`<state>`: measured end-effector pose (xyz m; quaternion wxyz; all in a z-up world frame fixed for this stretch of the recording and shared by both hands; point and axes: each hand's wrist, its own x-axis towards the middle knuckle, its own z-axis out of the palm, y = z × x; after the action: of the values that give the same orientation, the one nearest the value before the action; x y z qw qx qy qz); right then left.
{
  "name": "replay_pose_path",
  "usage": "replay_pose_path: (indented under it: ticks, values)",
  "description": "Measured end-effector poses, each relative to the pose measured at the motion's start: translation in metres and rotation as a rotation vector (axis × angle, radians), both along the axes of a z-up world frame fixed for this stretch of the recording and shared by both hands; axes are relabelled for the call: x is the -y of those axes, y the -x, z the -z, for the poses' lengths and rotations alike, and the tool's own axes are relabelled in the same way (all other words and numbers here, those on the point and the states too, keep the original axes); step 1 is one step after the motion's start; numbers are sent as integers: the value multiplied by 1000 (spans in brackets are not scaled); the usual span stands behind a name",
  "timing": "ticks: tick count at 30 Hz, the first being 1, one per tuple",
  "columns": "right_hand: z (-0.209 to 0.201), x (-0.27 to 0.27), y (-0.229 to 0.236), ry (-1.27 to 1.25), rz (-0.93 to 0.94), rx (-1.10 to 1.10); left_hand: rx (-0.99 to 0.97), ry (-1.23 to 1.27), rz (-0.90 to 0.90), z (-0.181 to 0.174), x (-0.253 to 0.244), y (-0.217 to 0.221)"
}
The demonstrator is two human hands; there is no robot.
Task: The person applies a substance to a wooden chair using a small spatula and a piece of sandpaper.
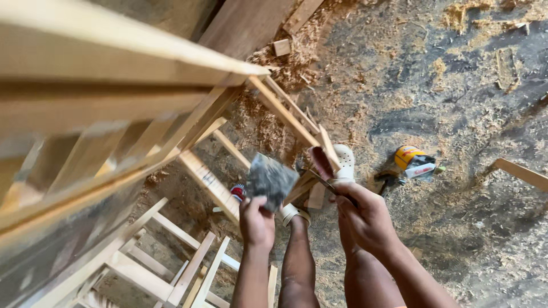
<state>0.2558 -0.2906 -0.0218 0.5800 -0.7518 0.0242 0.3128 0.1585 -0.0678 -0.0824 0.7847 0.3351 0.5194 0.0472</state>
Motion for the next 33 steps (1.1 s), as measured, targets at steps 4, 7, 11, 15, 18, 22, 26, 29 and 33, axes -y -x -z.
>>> replay_pose_path:
  ticks: [4,7,11,15,18,22,26,29,33]
  values:
    - [-9,10,-44,57,-108,244,47,77,77,-38,20,-45]
    - [-4,15,-65,96,-186,376,2,145,122,-44,34,-81]
    - [20,38,-89,151,-293,591,91,264,133,-40,39,-114]
    - [30,70,-118,267,-429,704,105,274,112,-47,32,-141]
    - [25,75,-137,230,-346,618,50,276,107,-46,27,-156]
    - [13,74,-167,201,-287,465,82,239,241,-36,24,-156]
    - [13,72,-201,126,-352,215,99,267,281,-29,16,-157]
    - [15,69,-216,40,-460,233,134,280,299,-27,15,-160]
    - [14,66,-229,122,-662,189,65,290,304,-27,15,-163]
